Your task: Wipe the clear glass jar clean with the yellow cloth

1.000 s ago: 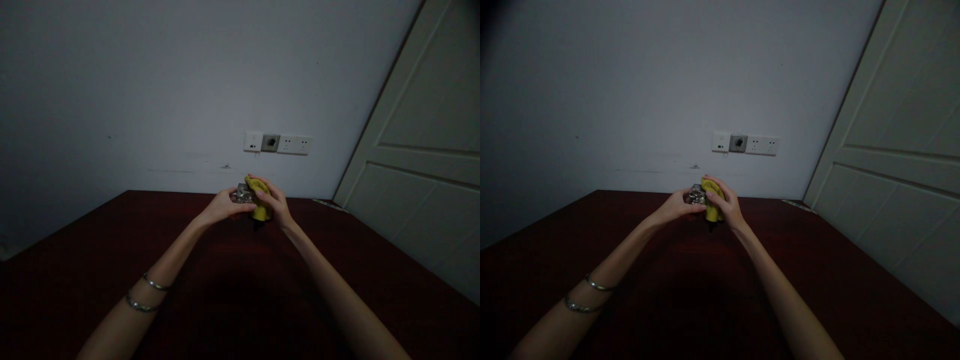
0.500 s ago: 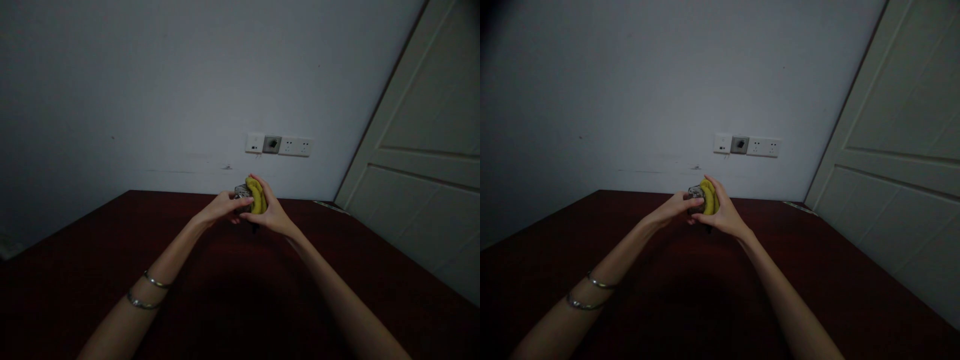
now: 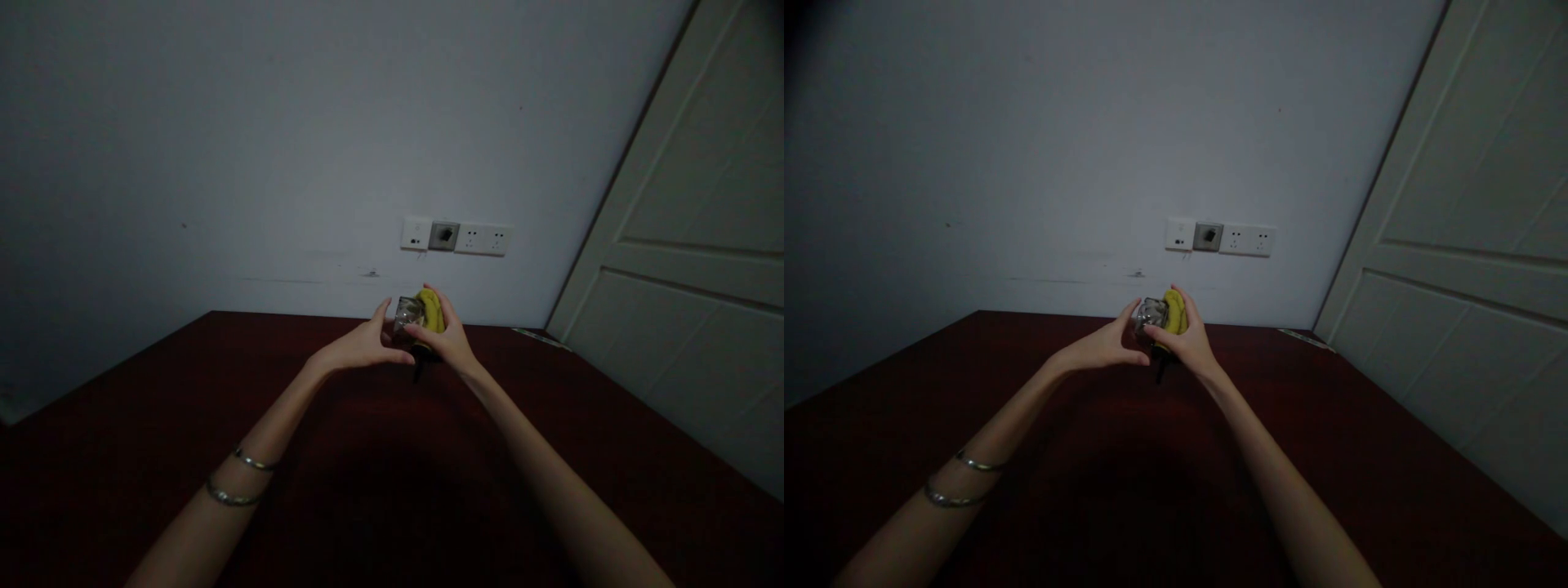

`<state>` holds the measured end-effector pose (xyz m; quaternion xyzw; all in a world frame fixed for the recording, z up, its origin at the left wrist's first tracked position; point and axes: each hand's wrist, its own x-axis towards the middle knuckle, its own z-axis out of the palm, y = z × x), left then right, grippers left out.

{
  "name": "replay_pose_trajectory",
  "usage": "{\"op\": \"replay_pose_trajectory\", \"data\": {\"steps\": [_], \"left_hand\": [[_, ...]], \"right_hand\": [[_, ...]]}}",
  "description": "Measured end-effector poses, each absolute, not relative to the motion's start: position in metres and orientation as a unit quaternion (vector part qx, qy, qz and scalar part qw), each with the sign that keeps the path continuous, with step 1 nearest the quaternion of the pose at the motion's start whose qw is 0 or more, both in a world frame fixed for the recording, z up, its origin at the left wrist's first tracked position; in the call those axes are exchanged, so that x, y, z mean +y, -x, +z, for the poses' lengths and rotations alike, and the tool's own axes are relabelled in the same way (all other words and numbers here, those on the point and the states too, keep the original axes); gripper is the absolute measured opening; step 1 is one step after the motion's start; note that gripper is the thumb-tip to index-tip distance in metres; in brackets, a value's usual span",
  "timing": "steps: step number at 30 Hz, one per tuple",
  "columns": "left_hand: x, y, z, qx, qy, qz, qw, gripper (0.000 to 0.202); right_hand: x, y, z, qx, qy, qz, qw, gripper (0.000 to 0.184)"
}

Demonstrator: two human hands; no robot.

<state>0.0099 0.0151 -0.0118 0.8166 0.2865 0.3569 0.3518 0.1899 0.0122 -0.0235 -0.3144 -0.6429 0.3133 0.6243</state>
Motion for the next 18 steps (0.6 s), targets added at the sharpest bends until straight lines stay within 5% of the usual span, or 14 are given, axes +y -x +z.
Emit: {"op": "replay_pose_trajectory", "data": {"steps": [4, 10, 18], "left_hand": [[0.017, -0.015, -0.016, 0.324, -0.799, 0.388, 0.325, 0.124], [0.016, -0.017, -0.014, 0.282, -0.813, 0.409, 0.305, 0.075], [0.016, -0.014, -0.013, 0.328, -0.814, 0.425, 0.221, 0.076]], "right_hand": [[0.010, -0.187, -0.020, -0.624, 0.321, 0.371, 0.608, 0.084], [0.004, -0.185, -0.017, -0.663, 0.316, 0.353, 0.580, 0.082], [0.002, -0.188, -0.021, -0.728, 0.290, 0.322, 0.532, 0.067]]}}
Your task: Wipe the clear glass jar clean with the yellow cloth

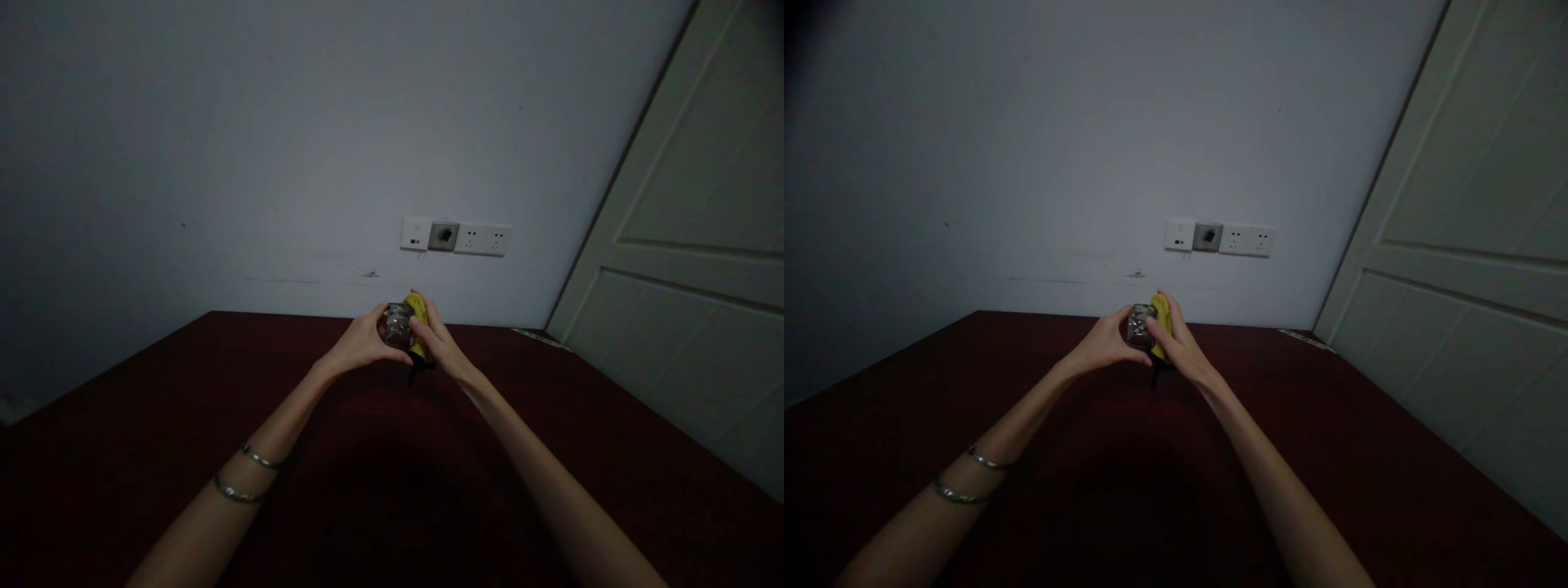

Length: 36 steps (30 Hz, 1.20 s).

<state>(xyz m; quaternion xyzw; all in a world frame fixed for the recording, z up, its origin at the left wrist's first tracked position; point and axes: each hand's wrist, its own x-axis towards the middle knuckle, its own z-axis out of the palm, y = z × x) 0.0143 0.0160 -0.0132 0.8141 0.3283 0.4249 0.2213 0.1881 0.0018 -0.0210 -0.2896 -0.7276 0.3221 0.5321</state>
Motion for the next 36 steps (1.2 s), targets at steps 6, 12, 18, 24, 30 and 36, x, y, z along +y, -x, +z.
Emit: {"op": "replay_pose_trajectory", "data": {"steps": [6, 12, 18, 24, 30, 36], "left_hand": [[0.013, -0.015, -0.010, 0.337, -0.811, 0.429, 0.211, 0.076], [0.011, -0.019, -0.010, 0.316, -0.810, 0.444, 0.216, 0.082], [0.011, -0.023, -0.014, 0.269, -0.819, 0.452, 0.229, 0.090], [0.015, -0.021, -0.017, 0.290, -0.812, 0.450, 0.232, 0.085], [0.020, -0.020, -0.022, 0.297, -0.808, 0.459, 0.220, 0.088], [0.027, -0.020, -0.028, 0.287, -0.845, 0.430, 0.140, 0.100]], "right_hand": [[0.005, -0.182, -0.026, -0.720, 0.278, 0.245, 0.587, 0.051], [-0.004, -0.180, -0.018, -0.724, 0.238, 0.163, 0.626, 0.029], [0.005, -0.178, -0.016, -0.639, 0.272, 0.259, 0.671, 0.032], [0.002, -0.176, -0.017, -0.659, 0.265, 0.219, 0.669, 0.022], [-0.005, -0.174, -0.015, -0.691, 0.259, 0.165, 0.654, 0.020], [0.011, -0.178, -0.018, -0.606, 0.346, 0.281, 0.659, 0.037]]}}
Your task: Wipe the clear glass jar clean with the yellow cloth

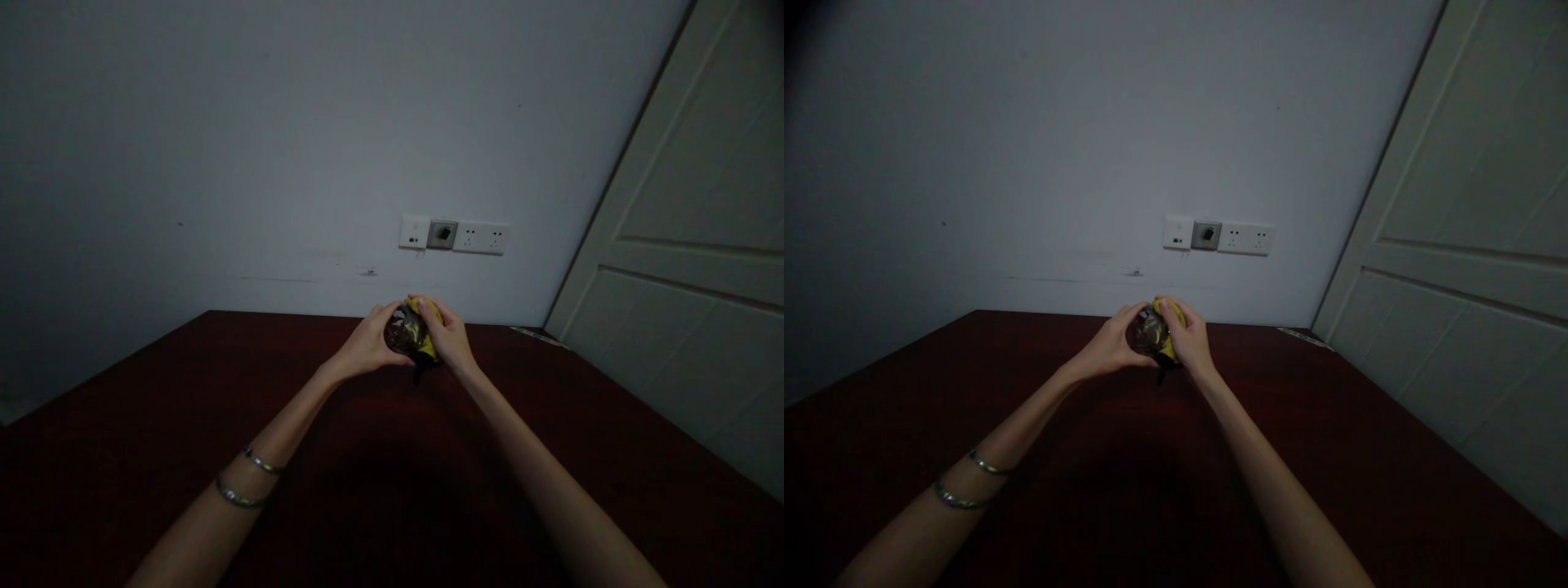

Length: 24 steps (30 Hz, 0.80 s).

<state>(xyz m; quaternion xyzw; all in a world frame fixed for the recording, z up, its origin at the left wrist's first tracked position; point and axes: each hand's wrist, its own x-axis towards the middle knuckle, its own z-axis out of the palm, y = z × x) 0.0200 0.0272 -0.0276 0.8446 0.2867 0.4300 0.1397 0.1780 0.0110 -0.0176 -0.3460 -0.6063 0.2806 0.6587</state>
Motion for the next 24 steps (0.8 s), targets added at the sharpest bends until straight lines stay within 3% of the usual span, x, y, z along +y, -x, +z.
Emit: {"op": "replay_pose_trajectory", "data": {"steps": [8, 16, 20, 24], "left_hand": [[0.030, -0.018, -0.030, 0.311, -0.839, 0.428, 0.130, 0.091], [0.021, -0.019, -0.025, 0.312, -0.856, 0.399, 0.107, 0.100], [0.021, -0.019, -0.024, 0.323, -0.850, 0.397, 0.124, 0.097], [0.021, -0.021, -0.024, 0.314, -0.825, 0.433, 0.182, 0.083]], "right_hand": [[-0.005, -0.180, -0.012, -0.738, 0.286, 0.095, 0.604, 0.022], [0.009, -0.180, -0.015, -0.630, 0.341, 0.244, 0.654, 0.032], [0.004, -0.180, -0.014, -0.676, 0.318, 0.180, 0.640, 0.025], [-0.006, -0.182, -0.009, -0.741, 0.285, 0.125, 0.595, 0.021]]}}
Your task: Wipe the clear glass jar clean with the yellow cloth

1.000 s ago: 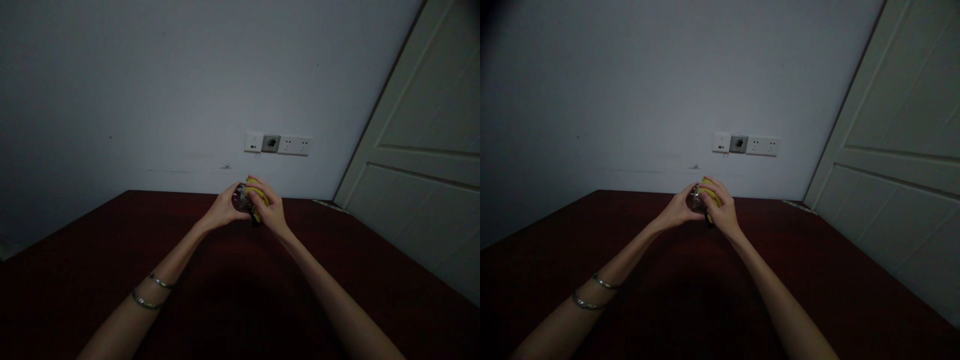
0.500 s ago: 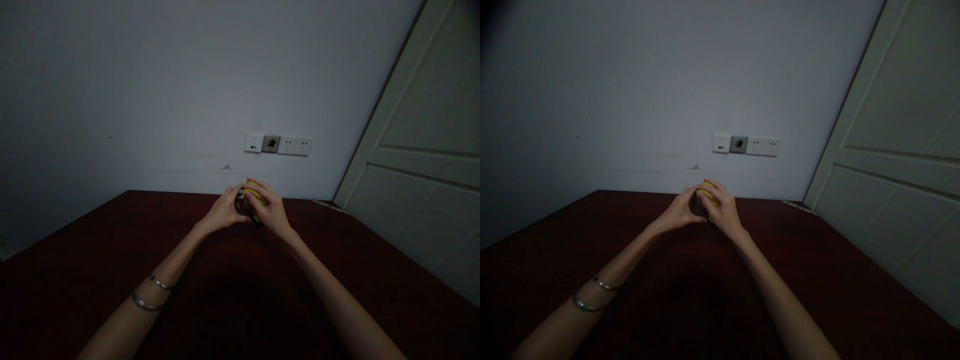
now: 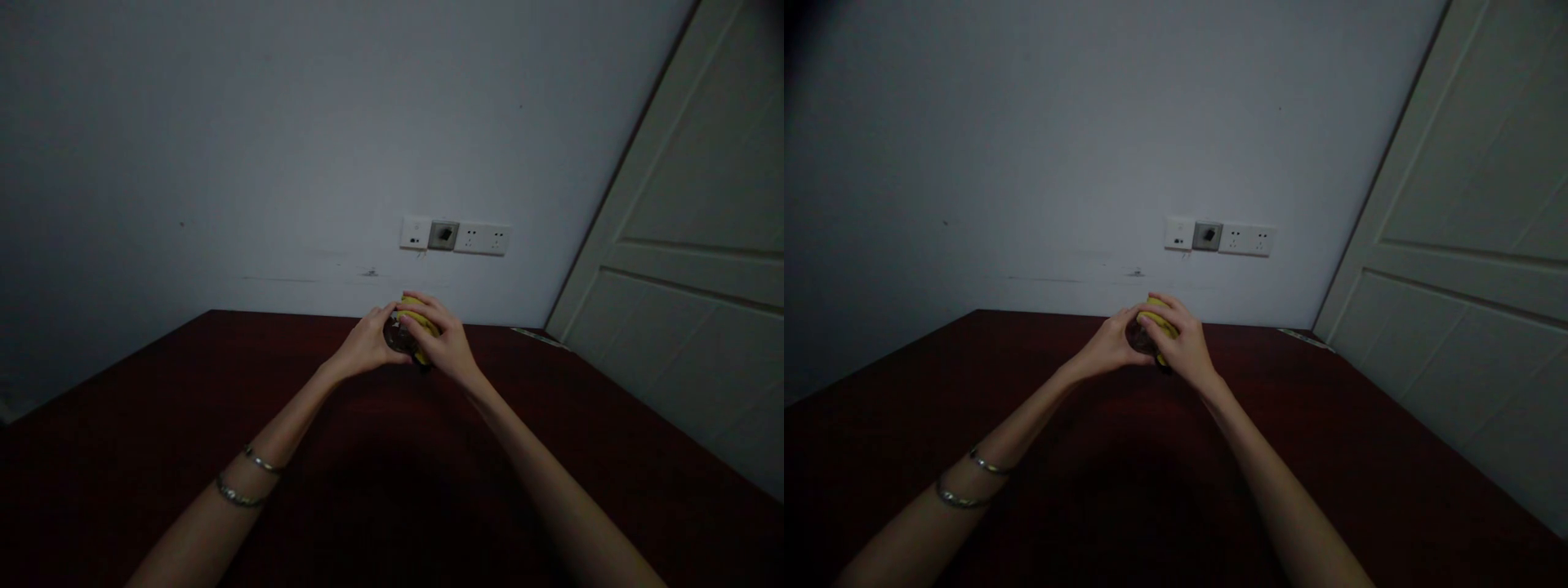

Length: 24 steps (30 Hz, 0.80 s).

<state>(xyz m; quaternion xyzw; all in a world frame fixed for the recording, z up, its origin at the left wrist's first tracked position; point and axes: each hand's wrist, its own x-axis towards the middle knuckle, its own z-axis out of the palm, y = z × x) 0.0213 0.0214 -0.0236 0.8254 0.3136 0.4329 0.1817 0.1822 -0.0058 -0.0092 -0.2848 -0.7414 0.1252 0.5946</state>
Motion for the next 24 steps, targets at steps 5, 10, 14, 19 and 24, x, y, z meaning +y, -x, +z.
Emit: {"op": "replay_pose_trajectory", "data": {"steps": [5, 10, 14, 19, 24], "left_hand": [[0.015, -0.024, -0.021, 0.294, -0.788, 0.451, 0.298, 0.076], [0.011, -0.024, -0.018, 0.269, -0.777, 0.452, 0.345, 0.077], [0.016, -0.023, -0.020, 0.280, -0.772, 0.456, 0.342, 0.070], [0.017, -0.023, -0.018, 0.263, -0.760, 0.468, 0.367, 0.063], [0.008, -0.027, -0.010, 0.263, -0.774, 0.456, 0.352, 0.069]], "right_hand": [[-0.002, -0.183, -0.010, -0.714, 0.275, 0.185, 0.616, 0.021], [0.003, -0.183, -0.011, -0.654, 0.299, 0.270, 0.640, 0.027], [-0.011, -0.183, -0.005, -0.738, 0.261, 0.183, 0.595, 0.019], [-0.017, -0.182, -0.001, -0.765, 0.238, 0.146, 0.580, 0.017], [-0.003, -0.184, -0.004, -0.674, 0.286, 0.210, 0.648, 0.021]]}}
